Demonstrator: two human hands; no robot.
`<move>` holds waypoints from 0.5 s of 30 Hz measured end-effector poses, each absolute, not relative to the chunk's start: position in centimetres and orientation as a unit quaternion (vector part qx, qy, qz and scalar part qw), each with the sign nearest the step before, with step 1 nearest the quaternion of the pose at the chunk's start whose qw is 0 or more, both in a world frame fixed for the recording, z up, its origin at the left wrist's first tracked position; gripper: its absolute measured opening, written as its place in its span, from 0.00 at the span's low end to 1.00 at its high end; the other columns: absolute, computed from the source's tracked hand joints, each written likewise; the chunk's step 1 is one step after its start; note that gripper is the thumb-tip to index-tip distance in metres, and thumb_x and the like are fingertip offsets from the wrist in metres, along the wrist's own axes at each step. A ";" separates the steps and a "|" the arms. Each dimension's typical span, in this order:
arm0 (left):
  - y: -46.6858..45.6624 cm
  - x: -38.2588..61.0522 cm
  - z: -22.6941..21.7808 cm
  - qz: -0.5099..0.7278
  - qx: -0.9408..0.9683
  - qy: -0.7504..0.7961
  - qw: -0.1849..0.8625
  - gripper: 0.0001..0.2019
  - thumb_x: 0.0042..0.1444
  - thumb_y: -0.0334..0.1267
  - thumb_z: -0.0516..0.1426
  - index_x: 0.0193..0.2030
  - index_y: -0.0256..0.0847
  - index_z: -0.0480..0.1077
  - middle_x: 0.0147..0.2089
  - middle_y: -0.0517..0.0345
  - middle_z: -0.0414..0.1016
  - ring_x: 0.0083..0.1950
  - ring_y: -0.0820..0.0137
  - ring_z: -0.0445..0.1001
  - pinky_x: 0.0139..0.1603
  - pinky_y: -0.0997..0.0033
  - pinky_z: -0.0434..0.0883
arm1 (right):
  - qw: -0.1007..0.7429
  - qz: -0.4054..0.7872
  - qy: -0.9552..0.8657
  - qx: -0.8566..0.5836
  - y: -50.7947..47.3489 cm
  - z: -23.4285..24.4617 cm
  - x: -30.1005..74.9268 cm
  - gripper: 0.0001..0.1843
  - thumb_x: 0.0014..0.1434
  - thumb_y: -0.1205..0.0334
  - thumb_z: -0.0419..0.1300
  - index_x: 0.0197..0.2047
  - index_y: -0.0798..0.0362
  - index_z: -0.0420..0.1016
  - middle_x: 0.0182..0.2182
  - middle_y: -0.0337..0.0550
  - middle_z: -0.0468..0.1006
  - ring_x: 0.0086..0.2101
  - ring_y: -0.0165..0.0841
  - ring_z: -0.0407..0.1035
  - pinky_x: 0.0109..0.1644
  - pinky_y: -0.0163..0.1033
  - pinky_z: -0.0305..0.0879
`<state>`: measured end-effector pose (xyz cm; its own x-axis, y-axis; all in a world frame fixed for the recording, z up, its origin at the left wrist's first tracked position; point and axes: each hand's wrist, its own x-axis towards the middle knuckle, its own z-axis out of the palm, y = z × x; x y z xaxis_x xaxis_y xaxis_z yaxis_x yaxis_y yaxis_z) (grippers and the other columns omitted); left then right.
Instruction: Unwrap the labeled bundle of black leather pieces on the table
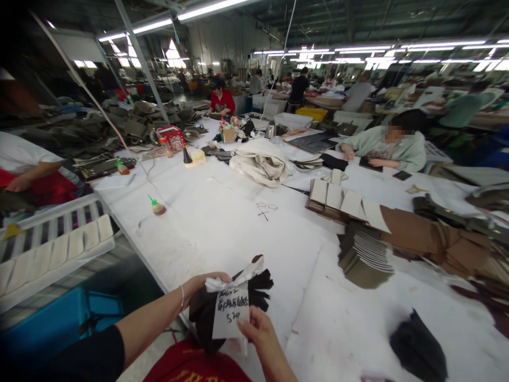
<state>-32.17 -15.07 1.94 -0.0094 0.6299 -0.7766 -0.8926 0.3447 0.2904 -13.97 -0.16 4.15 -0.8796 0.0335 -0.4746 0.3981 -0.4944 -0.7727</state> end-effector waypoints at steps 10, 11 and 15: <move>-15.3 -31.3 3.9 0.556 -0.155 0.465 0.671 0.19 0.45 0.42 0.59 0.39 0.26 0.75 0.32 0.47 0.80 0.30 0.65 0.77 0.37 0.70 0.74 | 0.114 -0.830 0.501 0.218 -0.1 3.7 -13.8 0.25 0.43 0.44 0.71 0.36 0.55 0.76 0.32 0.46 0.80 0.32 0.39 0.73 0.39 0.42 0.66; -15.4 -31.2 4.1 0.554 -0.156 0.465 0.672 0.20 0.45 0.42 0.59 0.39 0.26 0.75 0.33 0.47 0.80 0.30 0.65 0.77 0.37 0.70 0.74 | 0.113 -0.831 0.500 0.217 -0.1 3.7 -13.8 0.24 0.43 0.44 0.71 0.35 0.55 0.76 0.32 0.46 0.80 0.32 0.39 0.73 0.39 0.42 0.65; -15.4 -31.2 4.3 0.548 -0.155 0.470 0.675 0.19 0.46 0.43 0.59 0.38 0.26 0.76 0.32 0.47 0.80 0.30 0.65 0.77 0.36 0.71 0.74 | 0.110 -0.835 0.494 0.217 -0.3 3.9 -13.7 0.23 0.43 0.45 0.71 0.34 0.55 0.75 0.30 0.46 0.80 0.32 0.39 0.73 0.38 0.41 0.65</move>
